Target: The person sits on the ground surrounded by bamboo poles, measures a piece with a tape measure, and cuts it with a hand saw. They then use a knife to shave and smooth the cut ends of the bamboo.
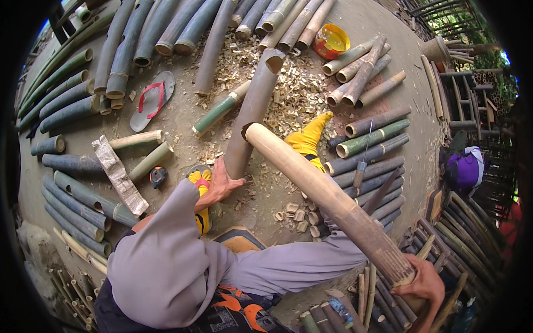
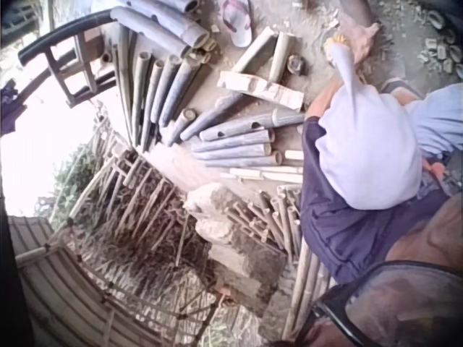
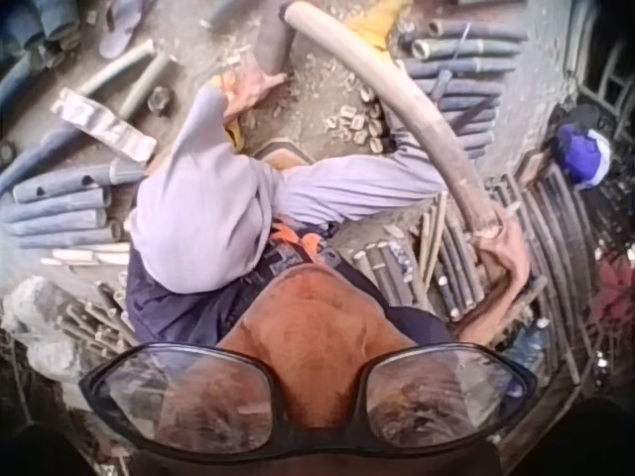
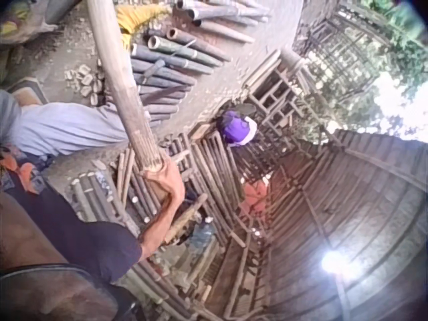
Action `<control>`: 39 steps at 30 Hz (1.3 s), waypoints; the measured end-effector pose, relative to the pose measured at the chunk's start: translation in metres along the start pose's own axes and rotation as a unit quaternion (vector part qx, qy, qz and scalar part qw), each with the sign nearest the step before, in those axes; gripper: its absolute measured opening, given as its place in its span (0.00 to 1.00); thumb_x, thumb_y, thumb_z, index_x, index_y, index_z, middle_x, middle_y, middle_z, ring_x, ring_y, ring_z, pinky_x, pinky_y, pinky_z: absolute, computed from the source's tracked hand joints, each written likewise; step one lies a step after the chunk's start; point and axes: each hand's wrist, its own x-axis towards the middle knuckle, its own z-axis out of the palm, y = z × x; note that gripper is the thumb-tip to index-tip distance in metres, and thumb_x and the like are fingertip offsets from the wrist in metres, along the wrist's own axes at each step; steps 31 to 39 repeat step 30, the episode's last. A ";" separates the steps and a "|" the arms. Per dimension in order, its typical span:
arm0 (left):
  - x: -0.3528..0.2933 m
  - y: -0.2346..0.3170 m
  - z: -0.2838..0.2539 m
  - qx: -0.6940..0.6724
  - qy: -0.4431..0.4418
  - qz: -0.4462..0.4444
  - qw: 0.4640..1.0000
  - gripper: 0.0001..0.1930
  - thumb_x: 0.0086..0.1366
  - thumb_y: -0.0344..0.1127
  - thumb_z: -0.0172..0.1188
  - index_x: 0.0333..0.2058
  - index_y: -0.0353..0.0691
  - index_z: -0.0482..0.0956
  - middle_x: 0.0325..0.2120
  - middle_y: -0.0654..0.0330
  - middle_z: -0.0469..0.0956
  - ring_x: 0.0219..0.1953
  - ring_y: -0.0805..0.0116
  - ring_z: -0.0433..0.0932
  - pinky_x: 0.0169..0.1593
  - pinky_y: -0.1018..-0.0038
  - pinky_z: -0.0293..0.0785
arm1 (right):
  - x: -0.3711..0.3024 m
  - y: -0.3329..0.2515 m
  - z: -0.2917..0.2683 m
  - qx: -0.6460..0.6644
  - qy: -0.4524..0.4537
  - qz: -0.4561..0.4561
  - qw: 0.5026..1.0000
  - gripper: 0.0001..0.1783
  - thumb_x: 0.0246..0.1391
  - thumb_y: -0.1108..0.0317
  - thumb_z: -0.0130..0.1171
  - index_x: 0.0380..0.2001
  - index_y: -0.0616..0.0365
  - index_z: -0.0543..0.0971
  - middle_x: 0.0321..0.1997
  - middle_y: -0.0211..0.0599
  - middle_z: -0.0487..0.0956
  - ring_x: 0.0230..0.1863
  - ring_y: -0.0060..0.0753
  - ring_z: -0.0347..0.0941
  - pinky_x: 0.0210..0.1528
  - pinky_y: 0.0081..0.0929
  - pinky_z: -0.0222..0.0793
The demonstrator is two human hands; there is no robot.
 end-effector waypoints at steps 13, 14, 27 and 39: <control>-0.006 0.007 0.001 0.004 0.001 -0.031 0.999 0.50 0.40 0.41 0.74 0.57 0.27 0.54 0.48 0.40 0.61 0.53 0.43 0.64 0.58 0.57 0.64 | 0.009 -0.065 -0.072 -0.041 -0.060 0.030 0.997 0.46 0.18 0.63 0.83 0.49 0.64 0.76 0.45 0.33 0.79 0.46 0.22 0.72 0.54 0.24 0.65; -0.006 0.010 -0.001 0.002 0.000 -0.041 0.999 0.50 0.40 0.41 0.74 0.57 0.27 0.54 0.49 0.40 0.61 0.53 0.43 0.64 0.58 0.57 0.64 | 0.013 -0.067 -0.080 -0.051 -0.065 0.043 0.996 0.46 0.18 0.63 0.83 0.49 0.65 0.76 0.45 0.33 0.79 0.46 0.22 0.72 0.54 0.24 0.65; -0.003 0.023 -0.005 0.019 -0.012 -0.077 0.997 0.51 0.41 0.41 0.75 0.58 0.27 0.53 0.51 0.39 0.60 0.55 0.41 0.63 0.60 0.57 0.62 | 0.066 -0.109 -0.158 -0.096 -0.089 0.048 0.990 0.40 0.21 0.70 0.80 0.47 0.65 0.78 0.40 0.28 0.80 0.43 0.19 0.72 0.50 0.23 0.67; -0.004 0.020 -0.004 0.022 -0.013 -0.085 0.996 0.51 0.42 0.41 0.75 0.59 0.29 0.52 0.52 0.41 0.60 0.57 0.41 0.62 0.60 0.57 0.62 | 0.057 -0.108 -0.144 -0.101 -0.083 0.030 0.991 0.41 0.24 0.67 0.80 0.49 0.62 0.77 0.43 0.30 0.80 0.46 0.20 0.72 0.53 0.23 0.66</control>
